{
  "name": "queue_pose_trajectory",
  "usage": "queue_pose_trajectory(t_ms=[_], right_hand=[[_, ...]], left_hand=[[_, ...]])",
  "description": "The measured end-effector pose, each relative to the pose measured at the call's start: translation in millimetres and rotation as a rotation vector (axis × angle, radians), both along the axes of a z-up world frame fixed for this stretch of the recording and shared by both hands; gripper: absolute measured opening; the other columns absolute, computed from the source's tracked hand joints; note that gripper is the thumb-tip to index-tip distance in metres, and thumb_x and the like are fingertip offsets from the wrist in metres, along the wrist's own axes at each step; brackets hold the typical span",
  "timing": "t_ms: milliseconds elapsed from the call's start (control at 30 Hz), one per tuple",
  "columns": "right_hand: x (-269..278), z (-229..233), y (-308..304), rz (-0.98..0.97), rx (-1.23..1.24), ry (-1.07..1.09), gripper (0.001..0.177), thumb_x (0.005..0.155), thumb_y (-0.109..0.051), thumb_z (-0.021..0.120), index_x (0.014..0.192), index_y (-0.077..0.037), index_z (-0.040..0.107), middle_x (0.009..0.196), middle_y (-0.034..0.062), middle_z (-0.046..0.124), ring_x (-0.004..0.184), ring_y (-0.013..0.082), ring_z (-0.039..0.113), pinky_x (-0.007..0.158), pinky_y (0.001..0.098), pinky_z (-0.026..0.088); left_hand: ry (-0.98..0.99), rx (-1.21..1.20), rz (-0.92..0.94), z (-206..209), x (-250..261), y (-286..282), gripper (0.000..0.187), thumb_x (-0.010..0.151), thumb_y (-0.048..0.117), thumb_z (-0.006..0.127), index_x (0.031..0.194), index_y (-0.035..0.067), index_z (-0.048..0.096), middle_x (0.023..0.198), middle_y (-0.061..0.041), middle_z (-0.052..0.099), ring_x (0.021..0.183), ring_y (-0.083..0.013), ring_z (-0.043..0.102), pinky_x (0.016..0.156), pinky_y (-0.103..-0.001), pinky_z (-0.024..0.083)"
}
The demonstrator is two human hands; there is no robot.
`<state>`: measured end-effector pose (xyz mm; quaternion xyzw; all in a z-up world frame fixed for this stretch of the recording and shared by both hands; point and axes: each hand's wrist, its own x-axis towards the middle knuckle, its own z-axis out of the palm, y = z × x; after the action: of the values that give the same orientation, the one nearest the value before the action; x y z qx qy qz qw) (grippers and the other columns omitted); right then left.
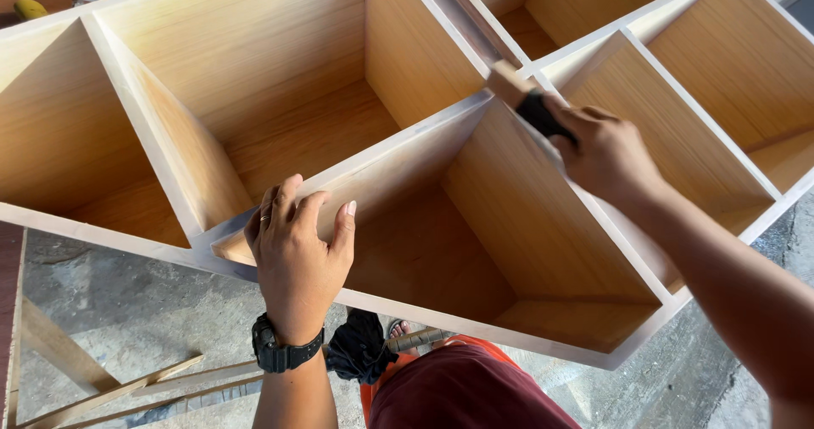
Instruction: The person sands the edges and interior surfaces of a light-colored wooden cabinet using a sanding block. They systematically smooth the vertical dividers and horizontal shelves within the cabinet structure.
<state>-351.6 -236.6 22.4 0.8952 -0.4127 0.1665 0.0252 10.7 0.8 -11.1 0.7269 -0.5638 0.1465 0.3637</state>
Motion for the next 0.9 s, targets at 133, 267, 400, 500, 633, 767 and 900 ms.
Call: queue_pose_trajectory(t_ms=[133,267,400,500,633,767,900], right_hand=[[-47,-8,-33,-0.059,-0.131,-0.071,0.074,0.097,-0.012,0.084,0.168,-0.008,0.066,0.110,0.0320,0.075,0.099,0.0559,0.074,0.080,0.0626,0.060],[-44,-30,-65,-0.101,-0.118,-0.104,0.070,0.096,-0.016,0.083,0.163,-0.011,0.069,0.107,0.0298,0.076,0.096,0.0537,0.075,0.077,0.0613,0.060],[-34,-44,-71,-0.173,-0.027,-0.055,0.068,0.096,-0.016,0.078,0.163,-0.020,0.067,0.110,0.0223,0.078,0.096,0.0490,0.077,0.083,0.0580,0.063],[-18,-41,-90,-0.148,-0.034,-0.013,0.066,0.098,-0.023,0.079,0.162,-0.022,0.067,0.109,0.0221,0.078,0.095,0.0490,0.077,0.082,0.0605,0.063],[27,-30,-119,-0.180,-0.014,-0.018,0.068,0.101,-0.027,0.075,0.167,-0.031,0.058,0.116,0.0202,0.076,0.100,0.0479,0.077,0.087,0.0612,0.064],[20,-32,-123,-0.079,-0.078,0.003,0.068,0.100,-0.020,0.075,0.166,-0.020,0.060,0.109,0.0229,0.077,0.096,0.0474,0.079,0.083,0.0601,0.065],[-15,-25,-80,-0.057,-0.068,0.048,0.066,0.102,-0.022,0.074,0.166,-0.017,0.060,0.109,0.0226,0.077,0.100,0.0455,0.079,0.085,0.0576,0.065]], left_hand=[[0.005,-0.005,-0.004,-2,0,1,0.028,0.097,0.036,0.083,0.108,0.011,0.080,0.129,-0.015,0.073,0.127,-0.0395,0.070,0.104,-0.052,0.049],[-0.010,-0.002,0.014,-5,0,2,0.027,0.098,0.037,0.083,0.107,0.011,0.080,0.130,-0.014,0.074,0.128,-0.0379,0.071,0.104,-0.051,0.050],[-0.018,0.006,0.034,-7,-2,1,0.028,0.098,0.038,0.083,0.107,0.011,0.080,0.129,-0.013,0.075,0.127,-0.0371,0.071,0.105,-0.051,0.051],[-0.030,0.006,0.051,-8,-3,-2,0.028,0.097,0.039,0.083,0.105,0.011,0.081,0.129,-0.012,0.075,0.127,-0.0362,0.071,0.106,-0.051,0.051],[-0.042,0.025,0.065,-5,-5,-2,0.027,0.098,0.039,0.082,0.106,0.013,0.081,0.129,-0.011,0.076,0.127,-0.0360,0.072,0.105,-0.051,0.052],[-0.041,0.031,0.066,-4,-7,1,0.026,0.099,0.036,0.083,0.106,0.011,0.081,0.128,-0.011,0.076,0.127,-0.0360,0.072,0.105,-0.050,0.052],[-0.086,0.051,0.091,-10,-8,1,0.029,0.097,0.040,0.084,0.106,0.013,0.081,0.130,-0.010,0.075,0.130,-0.0341,0.071,0.105,-0.050,0.052]])
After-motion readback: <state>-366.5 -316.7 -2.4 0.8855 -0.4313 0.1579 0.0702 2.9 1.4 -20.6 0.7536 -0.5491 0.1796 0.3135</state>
